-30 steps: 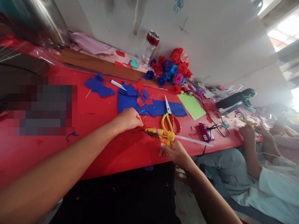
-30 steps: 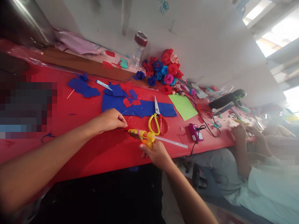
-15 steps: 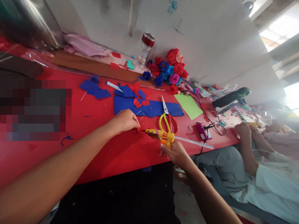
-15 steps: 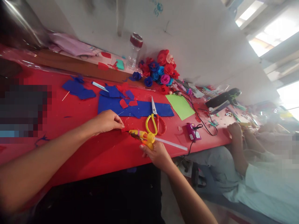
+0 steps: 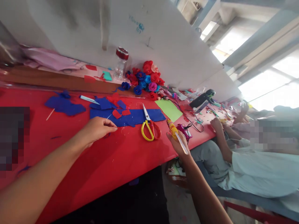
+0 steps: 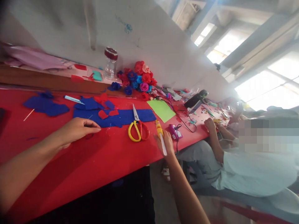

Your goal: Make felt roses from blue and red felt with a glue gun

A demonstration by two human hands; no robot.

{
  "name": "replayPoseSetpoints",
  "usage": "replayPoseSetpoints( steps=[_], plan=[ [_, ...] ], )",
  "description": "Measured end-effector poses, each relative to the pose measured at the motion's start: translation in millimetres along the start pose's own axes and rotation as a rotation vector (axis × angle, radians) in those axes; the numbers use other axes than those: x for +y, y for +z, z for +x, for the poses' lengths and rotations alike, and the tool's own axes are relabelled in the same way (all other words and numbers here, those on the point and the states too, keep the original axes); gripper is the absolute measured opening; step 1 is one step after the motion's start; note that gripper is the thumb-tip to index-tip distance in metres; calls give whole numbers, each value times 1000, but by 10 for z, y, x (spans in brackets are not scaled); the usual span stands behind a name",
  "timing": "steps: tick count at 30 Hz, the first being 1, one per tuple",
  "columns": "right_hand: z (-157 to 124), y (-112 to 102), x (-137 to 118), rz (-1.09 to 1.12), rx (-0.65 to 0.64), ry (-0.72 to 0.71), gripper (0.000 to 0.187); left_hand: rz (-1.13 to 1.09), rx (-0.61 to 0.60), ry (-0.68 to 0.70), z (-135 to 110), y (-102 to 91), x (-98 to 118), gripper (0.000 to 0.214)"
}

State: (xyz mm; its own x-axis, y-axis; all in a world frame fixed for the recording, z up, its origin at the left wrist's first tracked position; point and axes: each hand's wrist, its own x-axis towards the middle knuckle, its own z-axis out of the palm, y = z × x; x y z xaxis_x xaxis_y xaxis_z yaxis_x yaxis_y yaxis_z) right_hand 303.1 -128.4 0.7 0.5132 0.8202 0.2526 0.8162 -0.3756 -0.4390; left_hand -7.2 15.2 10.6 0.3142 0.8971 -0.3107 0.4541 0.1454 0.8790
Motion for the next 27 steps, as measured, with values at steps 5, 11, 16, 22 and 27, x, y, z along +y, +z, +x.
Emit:
replayPoseSetpoints(
  steps=[5, 11, 16, 22, 27],
  plan=[
    [141, 131, 225, -148, 22, 6, 32, -39, -1, -44, -19, -41, 80, 11],
    [365, 129, 251, -372, -28, -113, 34, -47, -2, -70, -29, -62, 121, 9],
    [323, 8, 146, -492, -78, -175, 33, -86, -8, -58, 13, -84, 66, 11],
    [185, -46, -595, -132, 76, -316, 32, -159, 42, -3, -62, -122, 118, 9],
    [363, 266, -1575, 381, -268, -467, 17, -144, 85, 44, -86, -194, 128, 8]
  ],
)
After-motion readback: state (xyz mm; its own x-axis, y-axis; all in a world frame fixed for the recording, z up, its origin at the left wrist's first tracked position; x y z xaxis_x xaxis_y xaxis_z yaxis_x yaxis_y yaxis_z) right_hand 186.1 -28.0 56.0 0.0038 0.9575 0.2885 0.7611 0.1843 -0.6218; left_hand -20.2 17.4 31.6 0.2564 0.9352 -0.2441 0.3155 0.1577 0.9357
